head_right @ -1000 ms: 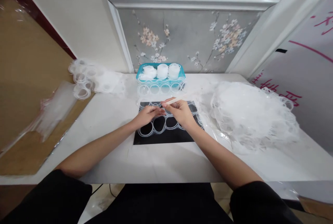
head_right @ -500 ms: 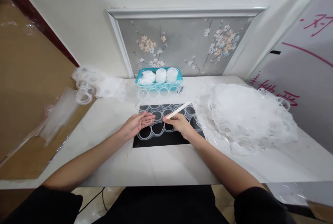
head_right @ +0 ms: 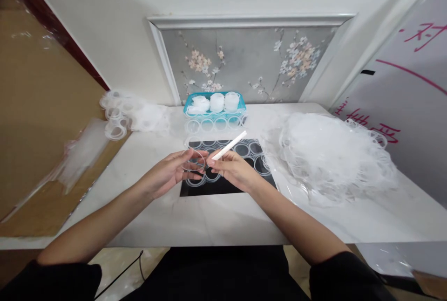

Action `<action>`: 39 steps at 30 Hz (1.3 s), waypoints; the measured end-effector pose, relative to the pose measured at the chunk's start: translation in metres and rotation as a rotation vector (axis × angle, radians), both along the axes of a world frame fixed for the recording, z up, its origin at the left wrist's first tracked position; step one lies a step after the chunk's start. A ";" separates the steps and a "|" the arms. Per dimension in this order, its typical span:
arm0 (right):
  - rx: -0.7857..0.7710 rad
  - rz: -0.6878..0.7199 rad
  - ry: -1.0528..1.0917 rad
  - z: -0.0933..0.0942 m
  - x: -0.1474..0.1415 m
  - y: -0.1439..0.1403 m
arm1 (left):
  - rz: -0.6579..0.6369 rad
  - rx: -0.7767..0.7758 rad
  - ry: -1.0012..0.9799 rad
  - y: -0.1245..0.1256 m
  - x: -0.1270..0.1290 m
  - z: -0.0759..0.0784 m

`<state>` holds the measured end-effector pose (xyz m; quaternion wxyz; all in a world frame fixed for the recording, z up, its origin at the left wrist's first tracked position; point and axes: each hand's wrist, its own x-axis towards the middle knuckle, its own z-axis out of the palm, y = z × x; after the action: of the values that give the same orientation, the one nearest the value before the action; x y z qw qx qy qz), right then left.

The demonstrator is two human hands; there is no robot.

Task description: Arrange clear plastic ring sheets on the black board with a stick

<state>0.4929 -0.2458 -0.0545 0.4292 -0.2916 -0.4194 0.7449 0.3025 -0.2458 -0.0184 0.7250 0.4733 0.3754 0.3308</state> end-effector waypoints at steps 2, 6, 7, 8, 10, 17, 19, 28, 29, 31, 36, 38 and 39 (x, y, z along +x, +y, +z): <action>0.064 0.041 0.002 -0.001 -0.005 0.000 | -0.030 0.008 0.027 0.001 0.000 -0.001; 0.136 0.023 0.008 -0.004 -0.013 0.000 | -0.057 -0.028 0.085 0.009 0.000 -0.007; 0.139 -0.007 0.020 -0.004 -0.014 0.001 | -0.058 -0.034 0.126 0.011 0.000 -0.010; 0.131 -0.050 0.034 -0.004 -0.014 0.002 | -0.051 -0.023 0.177 0.012 -0.002 -0.015; 0.096 -0.152 0.062 -0.005 -0.012 0.005 | -0.029 0.083 0.319 0.013 -0.009 -0.027; 0.210 -0.089 -0.314 -0.035 -0.021 0.015 | -0.151 1.162 0.945 -0.031 -0.050 -0.085; 0.303 -0.038 -0.496 -0.048 -0.028 0.014 | -0.210 1.368 1.040 -0.045 -0.054 -0.095; 0.436 0.000 -0.727 -0.062 -0.037 0.007 | -0.223 1.571 1.180 -0.055 -0.051 -0.102; 0.443 -0.005 -0.736 -0.062 -0.036 0.006 | -0.227 1.567 1.178 -0.055 -0.051 -0.102; 0.453 -0.008 -0.752 -0.062 -0.036 0.005 | -0.234 1.556 1.177 -0.055 -0.051 -0.103; 0.517 -0.018 -0.813 -0.064 -0.037 0.005 | -0.259 1.525 1.171 -0.056 -0.052 -0.106; 0.566 -0.019 -0.833 -0.065 -0.036 0.005 | -0.264 1.510 1.163 -0.055 -0.052 -0.107; 0.600 -0.024 -0.834 -0.066 -0.036 0.003 | -0.265 1.502 1.153 -0.055 -0.052 -0.106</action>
<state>0.4573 -0.2426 -0.1210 0.2986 -0.4329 -0.7468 0.4071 0.2509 -0.3010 -0.1247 -0.0332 0.9437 0.3078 0.1164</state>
